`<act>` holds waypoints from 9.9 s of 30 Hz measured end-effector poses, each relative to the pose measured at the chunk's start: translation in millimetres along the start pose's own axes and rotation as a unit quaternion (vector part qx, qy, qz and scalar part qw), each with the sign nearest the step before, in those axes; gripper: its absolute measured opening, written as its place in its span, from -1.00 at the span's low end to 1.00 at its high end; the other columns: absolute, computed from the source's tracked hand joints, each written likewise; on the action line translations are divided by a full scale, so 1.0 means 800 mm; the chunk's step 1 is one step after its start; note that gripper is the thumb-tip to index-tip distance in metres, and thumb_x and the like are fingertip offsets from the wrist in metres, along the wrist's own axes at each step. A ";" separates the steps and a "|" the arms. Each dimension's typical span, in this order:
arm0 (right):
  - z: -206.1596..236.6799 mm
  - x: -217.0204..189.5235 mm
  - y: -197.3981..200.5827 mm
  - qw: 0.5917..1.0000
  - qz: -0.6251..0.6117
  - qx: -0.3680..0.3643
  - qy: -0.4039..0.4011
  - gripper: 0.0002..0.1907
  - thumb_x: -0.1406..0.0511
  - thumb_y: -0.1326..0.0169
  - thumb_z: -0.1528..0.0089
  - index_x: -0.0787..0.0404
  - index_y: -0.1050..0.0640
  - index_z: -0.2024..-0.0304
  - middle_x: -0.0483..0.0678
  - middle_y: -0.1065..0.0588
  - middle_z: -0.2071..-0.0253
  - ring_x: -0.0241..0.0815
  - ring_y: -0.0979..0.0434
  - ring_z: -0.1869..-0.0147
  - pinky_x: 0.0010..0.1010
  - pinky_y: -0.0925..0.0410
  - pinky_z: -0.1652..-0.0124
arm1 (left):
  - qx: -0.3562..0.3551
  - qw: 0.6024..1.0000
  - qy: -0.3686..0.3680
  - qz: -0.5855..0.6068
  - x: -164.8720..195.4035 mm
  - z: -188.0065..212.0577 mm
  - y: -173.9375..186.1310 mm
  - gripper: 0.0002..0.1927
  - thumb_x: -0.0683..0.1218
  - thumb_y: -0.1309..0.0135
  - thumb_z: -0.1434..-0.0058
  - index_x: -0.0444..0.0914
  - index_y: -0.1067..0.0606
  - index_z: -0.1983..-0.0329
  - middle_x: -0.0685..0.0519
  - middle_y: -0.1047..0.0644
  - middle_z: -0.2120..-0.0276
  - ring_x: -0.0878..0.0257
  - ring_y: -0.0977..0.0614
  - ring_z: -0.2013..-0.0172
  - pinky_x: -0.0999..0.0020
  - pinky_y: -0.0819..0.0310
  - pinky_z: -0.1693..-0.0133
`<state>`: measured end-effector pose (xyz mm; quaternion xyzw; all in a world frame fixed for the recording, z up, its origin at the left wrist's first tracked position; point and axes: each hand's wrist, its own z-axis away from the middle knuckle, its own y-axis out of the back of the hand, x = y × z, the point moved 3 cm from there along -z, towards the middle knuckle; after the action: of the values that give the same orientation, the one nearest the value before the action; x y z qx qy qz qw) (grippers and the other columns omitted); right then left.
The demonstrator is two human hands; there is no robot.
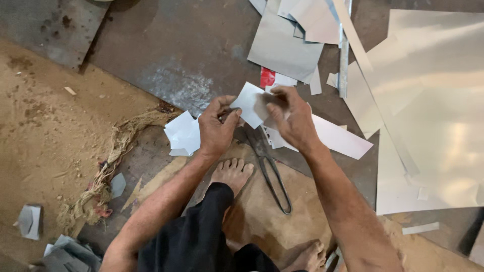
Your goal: The person sits on the floor cutting thin metal sheets into small rectangular pieces using hand shears, cutting one piece at a time and setting the cut pieces aside, occasionally reaching for new sheet stock from the pile.
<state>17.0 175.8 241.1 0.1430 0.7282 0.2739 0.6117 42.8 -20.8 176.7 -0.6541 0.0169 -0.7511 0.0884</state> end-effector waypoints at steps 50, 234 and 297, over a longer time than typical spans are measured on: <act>0.313 0.094 -0.078 0.805 -0.175 -0.190 -0.533 -0.75 0.23 -0.01 -0.30 0.35 -0.46 0.22 -0.01 -0.48 0.49 -0.18 -0.51 0.48 -0.29 -0.36 0.47 | 0.030 0.939 0.300 0.163 -0.186 -0.059 0.013 -0.73 -0.13 0.10 -0.45 -0.26 -0.36 -0.17 -0.10 -0.61 0.06 0.06 -0.73 0.16 0.25 -0.72 0.25; 0.060 0.013 -0.049 0.981 0.171 0.091 0.019 -0.22 0.27 -0.42 -0.02 0.24 -0.36 -0.23 0.13 -0.32 -0.25 0.19 -0.34 -0.34 -0.01 -0.26 -0.24 | -0.033 0.997 -0.052 -0.042 -0.006 0.010 0.010 -0.80 -0.27 -0.21 -0.32 -0.40 -0.59 0.00 -0.02 -0.65 0.21 0.36 -0.69 0.26 0.49 -0.66 0.23; 0.337 0.120 -0.124 0.728 -0.438 -0.136 -0.509 -0.57 0.53 0.10 -0.16 0.17 -0.33 -0.08 -0.15 -0.28 0.37 -0.36 -0.23 0.43 -0.53 -0.15 0.46 | 0.036 0.900 0.333 0.278 -0.218 0.020 0.003 -0.69 -0.15 0.03 -0.40 -0.32 -0.33 -0.17 -0.09 -0.55 0.02 0.04 -0.66 0.04 0.19 -0.66 0.08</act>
<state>270.5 208.4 78.8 -0.1587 0.2441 -0.0417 0.9558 80.9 5.3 8.0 -0.3311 0.1991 -0.8700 0.3063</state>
